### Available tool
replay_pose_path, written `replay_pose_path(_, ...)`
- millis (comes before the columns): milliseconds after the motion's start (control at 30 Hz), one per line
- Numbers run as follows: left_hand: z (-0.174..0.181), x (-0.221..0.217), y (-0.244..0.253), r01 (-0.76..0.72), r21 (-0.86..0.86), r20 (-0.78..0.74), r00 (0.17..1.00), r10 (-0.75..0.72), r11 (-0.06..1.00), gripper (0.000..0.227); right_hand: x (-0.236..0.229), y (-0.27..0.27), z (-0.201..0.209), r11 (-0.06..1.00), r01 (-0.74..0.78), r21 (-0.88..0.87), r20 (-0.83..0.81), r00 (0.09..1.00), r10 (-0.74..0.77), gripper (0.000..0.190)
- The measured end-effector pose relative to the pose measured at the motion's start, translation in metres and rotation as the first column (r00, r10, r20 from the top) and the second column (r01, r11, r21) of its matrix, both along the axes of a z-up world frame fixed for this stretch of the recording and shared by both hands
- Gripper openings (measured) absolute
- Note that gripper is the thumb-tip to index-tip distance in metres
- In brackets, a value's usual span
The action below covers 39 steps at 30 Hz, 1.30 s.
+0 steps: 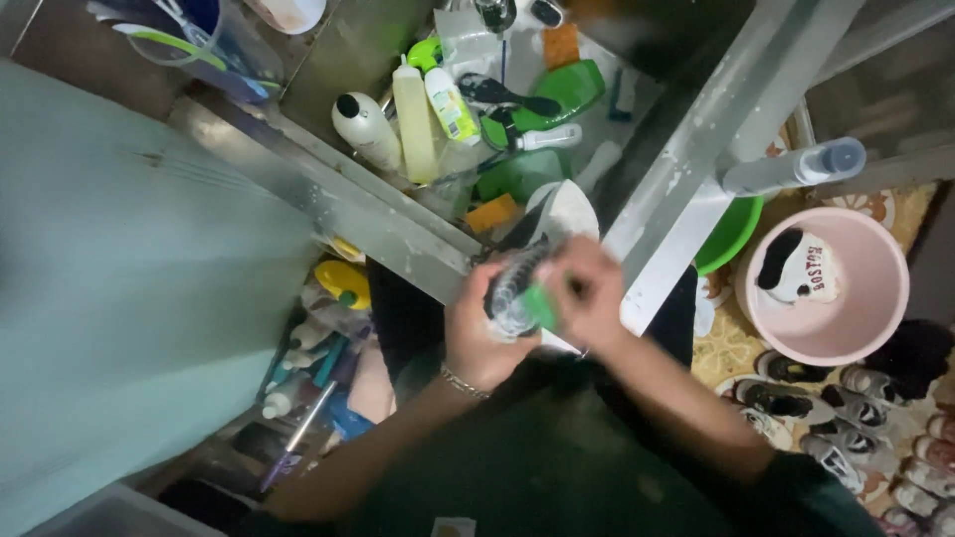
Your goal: The person scrubs a black and white sneaker with a green brush and soap in a sink. They then rinse the shoe under running water from a faucet.
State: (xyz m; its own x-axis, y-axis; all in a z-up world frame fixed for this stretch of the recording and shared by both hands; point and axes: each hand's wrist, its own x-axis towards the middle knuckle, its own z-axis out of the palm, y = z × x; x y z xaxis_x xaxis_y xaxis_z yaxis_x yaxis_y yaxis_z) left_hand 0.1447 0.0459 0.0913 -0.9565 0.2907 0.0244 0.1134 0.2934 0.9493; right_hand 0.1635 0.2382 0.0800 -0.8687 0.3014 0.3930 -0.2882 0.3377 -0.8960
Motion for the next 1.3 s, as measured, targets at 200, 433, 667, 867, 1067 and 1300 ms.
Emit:
replay_pose_path(200,0.014,-0.001,0.002,-0.023,0.0,0.045,0.999,0.023,1.0,0.094,0.01,-0.014,0.041,0.994,-0.051,0.098,0.086,0.995,0.043,0.031)
replay_pose_path(433,0.004,-0.002,0.005,-0.08,0.02,0.102,0.992,0.077,0.997,0.096,0.003,0.029,-0.005,0.968,0.129,0.216,0.044,0.989,-0.141,0.037)
replay_pose_path(667,0.004,-0.002,-0.004,-0.038,-0.001,0.028,0.999,0.038,0.999,0.09,0.01,0.044,-0.041,0.987,0.062,0.151,0.111,0.991,-0.08,0.034)
replay_pose_path(867,0.014,-0.001,0.008,-0.051,0.107,0.081,0.996,0.043,0.993,0.07,-0.009,0.019,-0.012,0.986,0.028,0.165,0.023,0.999,-0.032,0.036)
replay_pose_path(1067,0.002,0.002,0.002,-0.016,-0.091,-0.01,1.0,0.015,0.996,0.08,-0.006,-0.023,0.009,0.984,0.055,0.169,0.034,0.998,-0.062,0.035)
replay_pose_path(1300,-0.009,-0.002,-0.004,0.012,-0.092,0.063,0.998,-0.006,0.996,0.081,-0.029,0.01,-0.017,0.993,0.032,0.118,-0.024,0.999,-0.03,0.037)
